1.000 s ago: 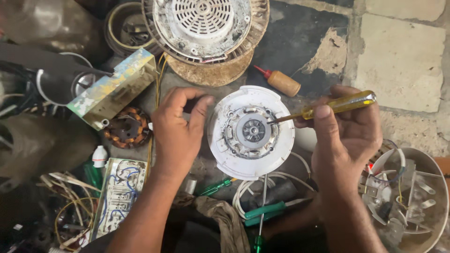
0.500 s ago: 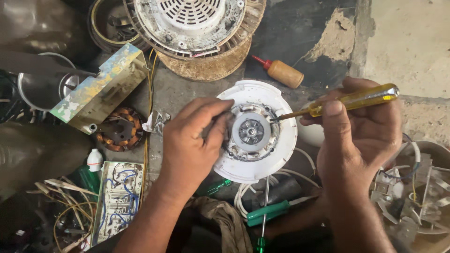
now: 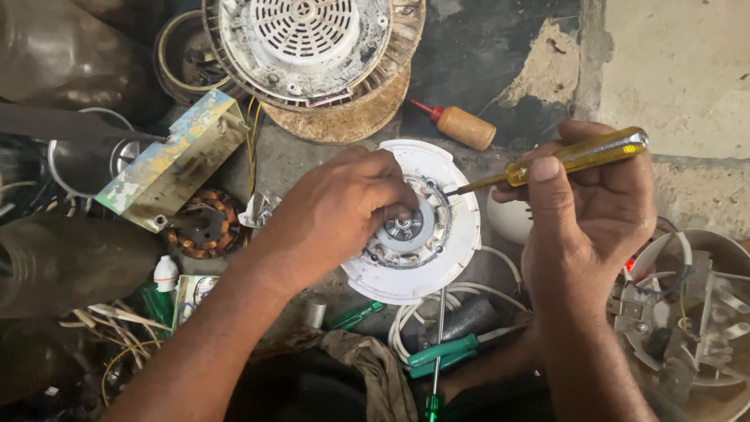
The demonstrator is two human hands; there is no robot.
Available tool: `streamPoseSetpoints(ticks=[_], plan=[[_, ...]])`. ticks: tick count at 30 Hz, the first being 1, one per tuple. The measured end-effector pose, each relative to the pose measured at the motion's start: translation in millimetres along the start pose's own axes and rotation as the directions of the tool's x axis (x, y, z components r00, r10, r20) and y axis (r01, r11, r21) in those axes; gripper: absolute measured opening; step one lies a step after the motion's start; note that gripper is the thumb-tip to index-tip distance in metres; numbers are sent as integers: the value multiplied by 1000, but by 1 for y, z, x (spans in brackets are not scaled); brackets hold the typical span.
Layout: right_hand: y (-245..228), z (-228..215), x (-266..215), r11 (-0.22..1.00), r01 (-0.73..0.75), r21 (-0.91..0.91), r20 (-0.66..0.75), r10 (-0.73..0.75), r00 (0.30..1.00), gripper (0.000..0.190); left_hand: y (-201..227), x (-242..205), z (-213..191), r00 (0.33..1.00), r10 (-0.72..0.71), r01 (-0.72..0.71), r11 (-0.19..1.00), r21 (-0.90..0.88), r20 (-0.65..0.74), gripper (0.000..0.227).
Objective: The person is repairing a white electric motor while sitting on the floor. They use a screwdriver to remove screws from the motor housing, disassemble the unit, and then reassemble it by tightening the screws back into place.
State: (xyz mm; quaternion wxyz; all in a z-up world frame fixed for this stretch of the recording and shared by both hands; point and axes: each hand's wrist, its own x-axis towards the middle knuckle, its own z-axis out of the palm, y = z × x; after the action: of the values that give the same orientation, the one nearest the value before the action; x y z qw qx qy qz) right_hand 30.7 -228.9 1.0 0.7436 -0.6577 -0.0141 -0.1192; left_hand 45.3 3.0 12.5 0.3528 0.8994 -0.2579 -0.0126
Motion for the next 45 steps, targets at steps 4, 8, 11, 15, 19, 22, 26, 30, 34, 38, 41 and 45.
streamPoseSetpoints(ticks=[4, 8, 11, 15, 19, 22, 26, 30, 34, 38, 41, 45], plan=[[3, -1, 0, 1000, 25, 2, 35, -25, 999, 28, 2, 3, 0, 999, 21, -22, 999, 31, 38, 16], [5, -2, -1, 1000, 21, 1, 40, -21, 999, 28, 3, 2, 2, 998, 48, -50, 998, 49, 30, 21], [4, -3, -1, 1000, 23, -1, 46, -23, 999, 27, 4, 3, 3, 998, 49, -52, 996, 76, 40, 28], [2, -1, 0, 1000, 16, -8, 46, -16, 999, 27, 6, 1, 5, 998, 45, -49, 991, 126, 33, 32], [-3, 4, 3, 1000, -9, -23, 8, 9, 1000, 30, 4, -5, 6, 998, 54, -58, 990, 125, 36, 34], [-8, 6, 3, 998, -9, -56, 5, 9, 1000, 31, 3, -11, 8, 1000, 25, -25, 998, 53, -2, 44], [-8, 6, 2, 999, -21, -31, -1, 21, 1000, 32, 5, -28, 10, 990, -90, 83, 995, -62, -111, 46], [-4, 7, -4, 993, 51, -108, 54, -45, 998, 31, 14, -44, 25, 936, -176, 137, 980, -145, -304, 40], [-5, 10, -12, 947, 157, -281, 138, -122, 983, 38, 18, -50, 38, 916, -172, 127, 981, -145, -363, 46], [4, 12, -8, 853, 451, -262, 268, -384, 883, 63, 19, -51, 43, 909, -203, 162, 977, -141, -364, 50], [7, 4, -10, 761, 551, -342, 365, -432, 825, 73, 20, -52, 46, 899, -231, 185, 970, -157, -371, 48], [12, -2, -18, 744, 560, -364, 400, -419, 816, 74, 22, -53, 51, 875, -257, 197, 963, -183, -411, 44]])
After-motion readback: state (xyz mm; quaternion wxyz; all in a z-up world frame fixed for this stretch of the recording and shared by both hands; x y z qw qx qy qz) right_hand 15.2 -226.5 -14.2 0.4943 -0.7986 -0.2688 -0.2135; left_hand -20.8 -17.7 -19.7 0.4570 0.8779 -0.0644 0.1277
